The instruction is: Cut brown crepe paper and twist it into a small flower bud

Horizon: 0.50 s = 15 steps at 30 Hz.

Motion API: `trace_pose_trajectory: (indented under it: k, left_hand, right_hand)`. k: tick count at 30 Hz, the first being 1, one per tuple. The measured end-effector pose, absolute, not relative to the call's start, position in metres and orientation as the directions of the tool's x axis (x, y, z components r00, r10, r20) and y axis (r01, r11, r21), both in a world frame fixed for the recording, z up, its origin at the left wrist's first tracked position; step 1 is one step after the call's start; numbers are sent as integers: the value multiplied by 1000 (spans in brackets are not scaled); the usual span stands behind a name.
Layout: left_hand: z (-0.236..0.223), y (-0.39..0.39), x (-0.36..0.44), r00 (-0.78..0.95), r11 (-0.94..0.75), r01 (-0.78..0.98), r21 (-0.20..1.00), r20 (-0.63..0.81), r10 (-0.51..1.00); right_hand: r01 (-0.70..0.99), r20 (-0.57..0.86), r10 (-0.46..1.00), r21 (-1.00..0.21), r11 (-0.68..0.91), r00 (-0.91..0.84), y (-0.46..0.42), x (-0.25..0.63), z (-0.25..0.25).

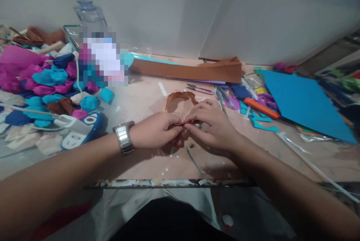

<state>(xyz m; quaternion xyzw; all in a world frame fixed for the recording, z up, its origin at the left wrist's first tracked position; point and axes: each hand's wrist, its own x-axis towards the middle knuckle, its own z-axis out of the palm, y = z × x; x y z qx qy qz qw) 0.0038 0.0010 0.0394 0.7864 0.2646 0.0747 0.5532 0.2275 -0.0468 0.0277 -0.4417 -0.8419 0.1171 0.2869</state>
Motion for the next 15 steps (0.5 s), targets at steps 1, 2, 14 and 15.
trace_pose_trajectory:
  k: [1, 2, 14, 15]
  left_hand:
    - [39, 1, 4, 845, -185, 330, 926, -202, 496]
    - [38, 0, 4, 839, -99, 329, 939, -242, 487]
    - [42, 4, 6, 847, 456, 147, 878, -350, 401]
    - [42, 4, 6, 835, 472, 157, 867, -372, 406]
  right_hand:
    - [673, 384, 806, -448, 588, -449, -47, 228, 27]
    - [665, 391, 799, -446, 599, -456, -46, 228, 27]
    - [628, 508, 680, -305, 716, -529, -42, 234, 29]
    - [630, 509, 680, -303, 715, -527, -42, 234, 29]
